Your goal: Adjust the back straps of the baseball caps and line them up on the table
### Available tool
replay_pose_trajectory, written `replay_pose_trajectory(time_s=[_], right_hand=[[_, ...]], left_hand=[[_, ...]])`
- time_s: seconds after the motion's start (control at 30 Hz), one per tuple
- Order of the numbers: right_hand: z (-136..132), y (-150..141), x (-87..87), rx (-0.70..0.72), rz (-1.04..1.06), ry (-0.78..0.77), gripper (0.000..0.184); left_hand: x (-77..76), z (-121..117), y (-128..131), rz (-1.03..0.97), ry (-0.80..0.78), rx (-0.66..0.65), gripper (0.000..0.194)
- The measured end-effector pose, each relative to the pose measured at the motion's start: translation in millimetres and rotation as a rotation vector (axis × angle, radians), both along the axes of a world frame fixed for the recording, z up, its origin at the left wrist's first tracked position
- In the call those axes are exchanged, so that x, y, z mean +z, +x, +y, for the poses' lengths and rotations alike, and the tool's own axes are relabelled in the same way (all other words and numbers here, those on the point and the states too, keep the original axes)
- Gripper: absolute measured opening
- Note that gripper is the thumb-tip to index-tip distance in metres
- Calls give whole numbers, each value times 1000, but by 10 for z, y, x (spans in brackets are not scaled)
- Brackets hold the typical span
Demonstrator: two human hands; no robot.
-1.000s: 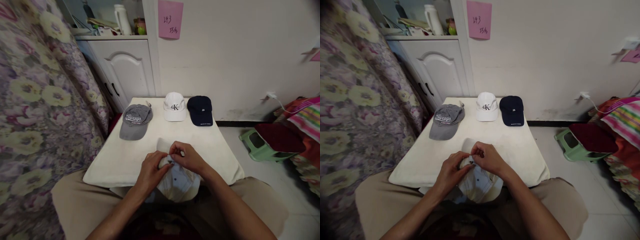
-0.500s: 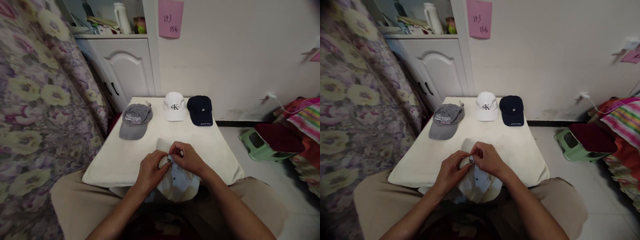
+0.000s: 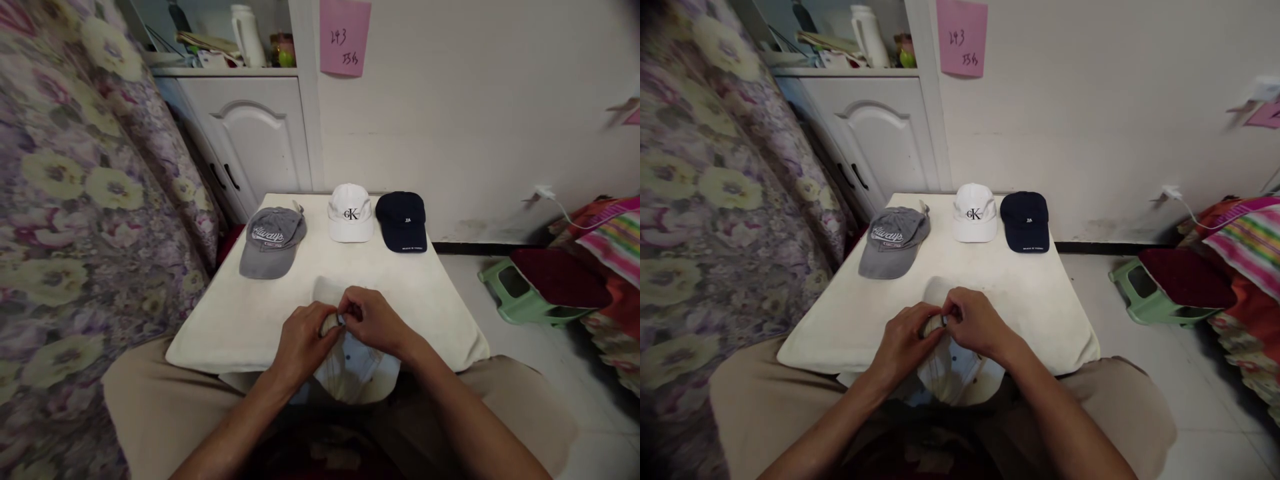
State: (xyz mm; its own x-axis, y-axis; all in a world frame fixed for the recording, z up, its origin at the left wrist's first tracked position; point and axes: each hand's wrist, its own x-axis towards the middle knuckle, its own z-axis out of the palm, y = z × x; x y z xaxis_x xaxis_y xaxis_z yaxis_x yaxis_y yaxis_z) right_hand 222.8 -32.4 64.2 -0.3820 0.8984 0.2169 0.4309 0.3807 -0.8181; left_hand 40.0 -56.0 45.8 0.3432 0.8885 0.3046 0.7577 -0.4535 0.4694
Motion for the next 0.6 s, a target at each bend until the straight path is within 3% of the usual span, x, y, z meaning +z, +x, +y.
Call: replay_pose_trajectory(time_s=[0.23,0.6], right_hand=[[60,92,-34,75,83,-162,11],[67,145,-5,174,7,-139,17]], left_hand=[[-9,10,-18,-13,21,-38,19],[-13,1,9,21,-18,-63,16]])
